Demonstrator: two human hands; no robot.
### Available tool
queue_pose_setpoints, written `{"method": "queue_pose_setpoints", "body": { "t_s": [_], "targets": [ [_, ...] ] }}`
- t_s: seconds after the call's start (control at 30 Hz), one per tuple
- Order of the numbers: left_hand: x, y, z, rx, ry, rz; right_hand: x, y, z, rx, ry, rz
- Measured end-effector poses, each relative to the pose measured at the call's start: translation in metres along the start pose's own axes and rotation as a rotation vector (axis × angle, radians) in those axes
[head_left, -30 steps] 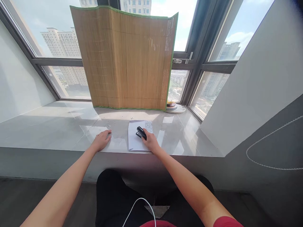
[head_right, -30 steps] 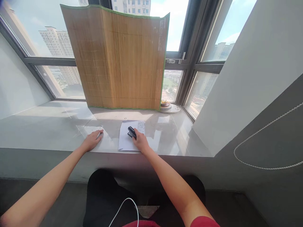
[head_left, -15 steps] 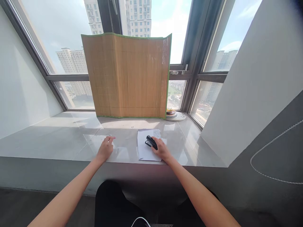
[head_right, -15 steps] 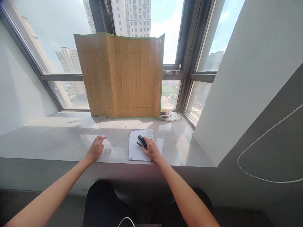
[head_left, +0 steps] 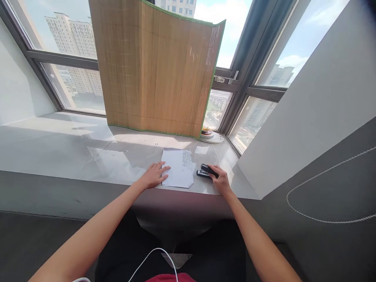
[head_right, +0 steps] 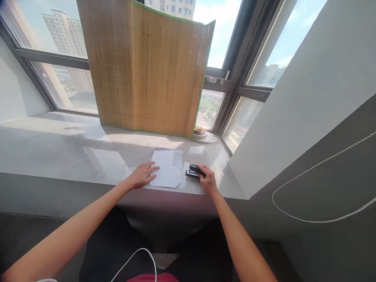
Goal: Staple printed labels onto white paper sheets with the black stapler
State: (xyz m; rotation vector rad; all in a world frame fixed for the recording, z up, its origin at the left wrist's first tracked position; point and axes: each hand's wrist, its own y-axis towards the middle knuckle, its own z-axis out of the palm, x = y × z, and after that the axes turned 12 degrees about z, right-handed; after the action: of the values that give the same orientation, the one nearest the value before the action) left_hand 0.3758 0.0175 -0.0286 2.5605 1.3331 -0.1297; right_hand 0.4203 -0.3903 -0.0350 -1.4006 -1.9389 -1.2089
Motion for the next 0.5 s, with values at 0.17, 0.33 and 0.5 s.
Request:
{"method": "queue_pose_setpoints", "body": {
  "t_s": [0.17,0.33,0.5],
  "targets": [
    [-0.004,0.001,0.001,-0.035,0.012,0.0,0.001,0.004,0.007,0.067,-0.02,0.005],
    [-0.006,-0.001,0.0,-0.063,0.016,0.007,0.018,0.011,0.025,0.115,-0.045,-0.058],
    [-0.009,-0.003,-0.008,-0.115,0.038,0.025,0.028,0.008,0.03,0.049,-0.239,-0.109]
  ]
}}
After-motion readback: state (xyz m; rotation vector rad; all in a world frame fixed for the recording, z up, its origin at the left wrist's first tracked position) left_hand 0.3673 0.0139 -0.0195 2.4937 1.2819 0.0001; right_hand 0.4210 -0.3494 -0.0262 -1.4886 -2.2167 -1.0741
